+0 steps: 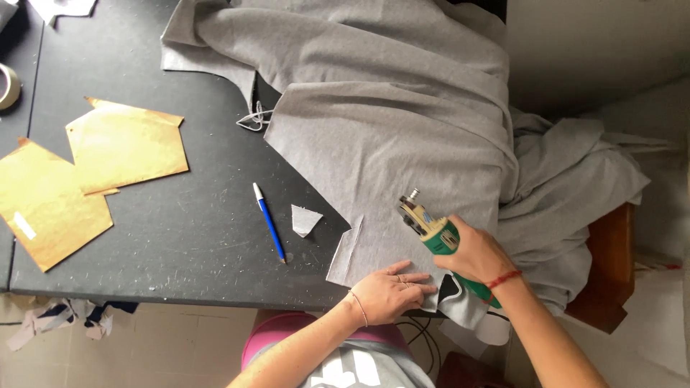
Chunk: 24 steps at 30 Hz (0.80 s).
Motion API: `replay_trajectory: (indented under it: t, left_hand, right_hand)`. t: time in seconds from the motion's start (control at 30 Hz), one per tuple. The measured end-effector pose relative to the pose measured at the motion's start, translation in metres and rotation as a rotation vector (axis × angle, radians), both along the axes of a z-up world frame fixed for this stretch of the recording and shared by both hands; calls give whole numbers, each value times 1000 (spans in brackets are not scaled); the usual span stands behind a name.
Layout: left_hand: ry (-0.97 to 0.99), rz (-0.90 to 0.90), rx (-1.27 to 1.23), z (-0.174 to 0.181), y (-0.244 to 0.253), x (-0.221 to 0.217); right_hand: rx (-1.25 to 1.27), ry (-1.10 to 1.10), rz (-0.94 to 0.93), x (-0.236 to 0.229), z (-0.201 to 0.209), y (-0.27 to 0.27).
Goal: The person uses a green electric fabric cutter to cut a large piece of gray fabric on a black table. They place a brown paper pattern on the fabric, trace its outline with a blue pen, and then cut along the marked lines. The person repeats this process for multiple pattern pieces, moving the cut fabric aside as they work.
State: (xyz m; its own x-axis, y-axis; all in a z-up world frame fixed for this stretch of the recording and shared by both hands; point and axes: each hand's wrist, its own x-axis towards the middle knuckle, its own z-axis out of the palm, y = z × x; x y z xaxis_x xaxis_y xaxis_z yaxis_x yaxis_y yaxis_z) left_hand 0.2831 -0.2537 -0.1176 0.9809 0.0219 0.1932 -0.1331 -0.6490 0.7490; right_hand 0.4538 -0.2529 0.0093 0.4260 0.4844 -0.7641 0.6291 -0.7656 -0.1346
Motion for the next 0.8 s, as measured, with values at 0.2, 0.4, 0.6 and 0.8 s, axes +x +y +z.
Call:
replay_trajectory:
  t: [0.2,0.4,0.6,0.8]
  left_hand:
    - [4,-1,-31,4,3,0]
    - [13,6,-236,13,6,-6]
    - [36,287,41,34,42,-47]
    - [182,456,326,15,93,-82]
  right_hand:
    - [41,17,41,-9,2,28]
    - [-33,57,-72,-13,32,10]
    - [-95,61,-547,-31,36,-88]
    - [281,181,-1355,-113,-8,-143]
